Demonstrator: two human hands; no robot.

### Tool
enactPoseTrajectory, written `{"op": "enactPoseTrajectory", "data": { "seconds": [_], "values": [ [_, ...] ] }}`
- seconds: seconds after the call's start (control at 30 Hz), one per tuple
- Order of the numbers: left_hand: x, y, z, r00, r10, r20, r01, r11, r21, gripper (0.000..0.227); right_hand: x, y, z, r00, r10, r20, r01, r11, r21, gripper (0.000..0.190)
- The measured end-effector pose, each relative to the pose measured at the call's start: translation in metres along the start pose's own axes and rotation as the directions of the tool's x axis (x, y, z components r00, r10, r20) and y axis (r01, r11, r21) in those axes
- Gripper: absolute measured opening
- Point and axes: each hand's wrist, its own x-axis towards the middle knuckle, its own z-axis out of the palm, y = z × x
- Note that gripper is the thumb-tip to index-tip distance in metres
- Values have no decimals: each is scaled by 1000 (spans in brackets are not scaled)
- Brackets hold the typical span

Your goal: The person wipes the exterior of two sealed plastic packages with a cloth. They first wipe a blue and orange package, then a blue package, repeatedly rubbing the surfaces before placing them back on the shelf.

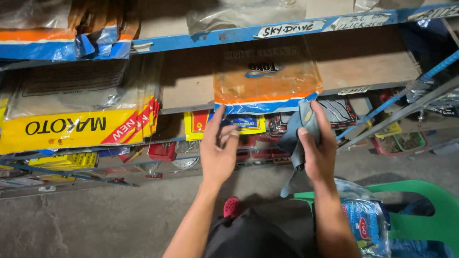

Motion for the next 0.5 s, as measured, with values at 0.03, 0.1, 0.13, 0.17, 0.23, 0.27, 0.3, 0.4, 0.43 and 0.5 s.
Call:
{"op": "enactPoseTrajectory", "data": {
  "seconds": [0.03, 0.1, 0.13, 0.17, 0.23, 0.27, 0.3, 0.4, 0.43, 0.5],
  "values": [
    [2, -2, -1, 1000, 8, -2, -8, 1000, 15, 62, 2, 4, -1, 1000, 20, -13, -21, 997, -72, 59],
    [-1, -1, -1, 1000, 5, -2, -5, 999, 32, 61, 1, 13, -5, 998, 49, -26, -52, 988, -146, 60],
    [0, 2, 0, 1000, 8, -7, -7, 999, 44, 60, 3, 19, -6, 997, 70, -15, -71, 981, -182, 60],
    [2, 5, 2, 1000, 10, -12, -10, 998, 55, 59, 5, 25, -6, 996, 91, -5, -90, 972, -219, 60],
    [4, 6, 2, 1000, 13, -9, -12, 998, 67, 59, 14, 21, -6, 991, 135, 19, -129, 971, -204, 59],
    [2, 5, 1, 1000, 5, -7, -5, 997, 82, 59, 15, 19, -6, 981, 189, 45, -178, 966, -190, 59],
    [2, 4, 2, 1000, 3, -6, -2, 997, 83, 59, 16, 19, -5, 980, 192, 44, -180, 965, -191, 59],
    [2, 2, 3, 1000, 2, -7, -1, 998, 69, 63, 19, 21, -4, 977, 203, 59, -192, 970, -149, 62],
    [2, 3, 3, 1000, 4, 0, -4, 997, 74, 63, 18, 22, -5, 978, 198, 63, -187, 970, -157, 64],
    [0, 3, 2, 1000, 7, 9, -8, 997, 78, 63, 14, 21, -6, 979, 193, 65, -180, 970, -165, 66]
  ]
}}
